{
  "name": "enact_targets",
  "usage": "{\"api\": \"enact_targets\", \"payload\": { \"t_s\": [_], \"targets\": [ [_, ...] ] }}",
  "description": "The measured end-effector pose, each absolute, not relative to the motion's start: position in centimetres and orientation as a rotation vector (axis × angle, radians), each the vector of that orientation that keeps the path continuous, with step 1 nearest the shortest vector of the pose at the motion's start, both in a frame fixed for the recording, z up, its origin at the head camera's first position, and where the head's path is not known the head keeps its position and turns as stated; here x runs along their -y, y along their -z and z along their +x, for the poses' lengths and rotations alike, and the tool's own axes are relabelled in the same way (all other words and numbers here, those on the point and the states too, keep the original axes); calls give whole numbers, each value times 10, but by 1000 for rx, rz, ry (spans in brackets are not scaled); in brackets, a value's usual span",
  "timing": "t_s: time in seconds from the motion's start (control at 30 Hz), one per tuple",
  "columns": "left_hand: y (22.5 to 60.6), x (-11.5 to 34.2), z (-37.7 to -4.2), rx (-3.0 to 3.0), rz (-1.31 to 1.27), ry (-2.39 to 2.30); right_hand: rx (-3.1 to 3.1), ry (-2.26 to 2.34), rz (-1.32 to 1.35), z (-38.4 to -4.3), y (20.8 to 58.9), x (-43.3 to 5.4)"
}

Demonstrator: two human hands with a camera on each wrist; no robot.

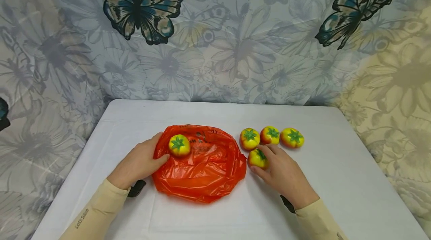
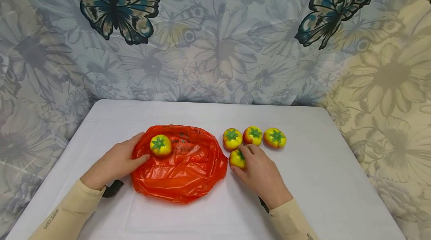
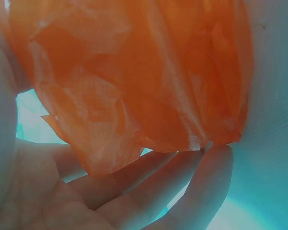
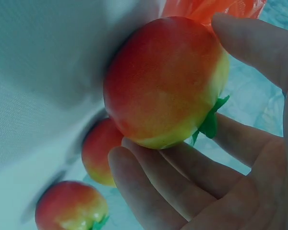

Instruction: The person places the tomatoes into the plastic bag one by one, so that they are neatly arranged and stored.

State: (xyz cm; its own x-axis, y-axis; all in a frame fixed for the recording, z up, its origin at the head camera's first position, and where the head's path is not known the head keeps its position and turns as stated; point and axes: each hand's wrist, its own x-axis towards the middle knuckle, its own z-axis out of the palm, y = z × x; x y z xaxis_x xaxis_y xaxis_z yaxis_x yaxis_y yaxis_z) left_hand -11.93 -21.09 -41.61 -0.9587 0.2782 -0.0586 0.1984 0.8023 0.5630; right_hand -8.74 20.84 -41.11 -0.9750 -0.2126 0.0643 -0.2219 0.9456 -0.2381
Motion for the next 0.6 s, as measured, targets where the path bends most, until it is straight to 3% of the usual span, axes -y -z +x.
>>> {"api": "enact_targets", "payload": {
  "t_s": [0.6],
  "targets": [
    [416, 211, -119, -2854, 367, -848, 3094, -364, 319, -86, 401, -207]
  ]
}}
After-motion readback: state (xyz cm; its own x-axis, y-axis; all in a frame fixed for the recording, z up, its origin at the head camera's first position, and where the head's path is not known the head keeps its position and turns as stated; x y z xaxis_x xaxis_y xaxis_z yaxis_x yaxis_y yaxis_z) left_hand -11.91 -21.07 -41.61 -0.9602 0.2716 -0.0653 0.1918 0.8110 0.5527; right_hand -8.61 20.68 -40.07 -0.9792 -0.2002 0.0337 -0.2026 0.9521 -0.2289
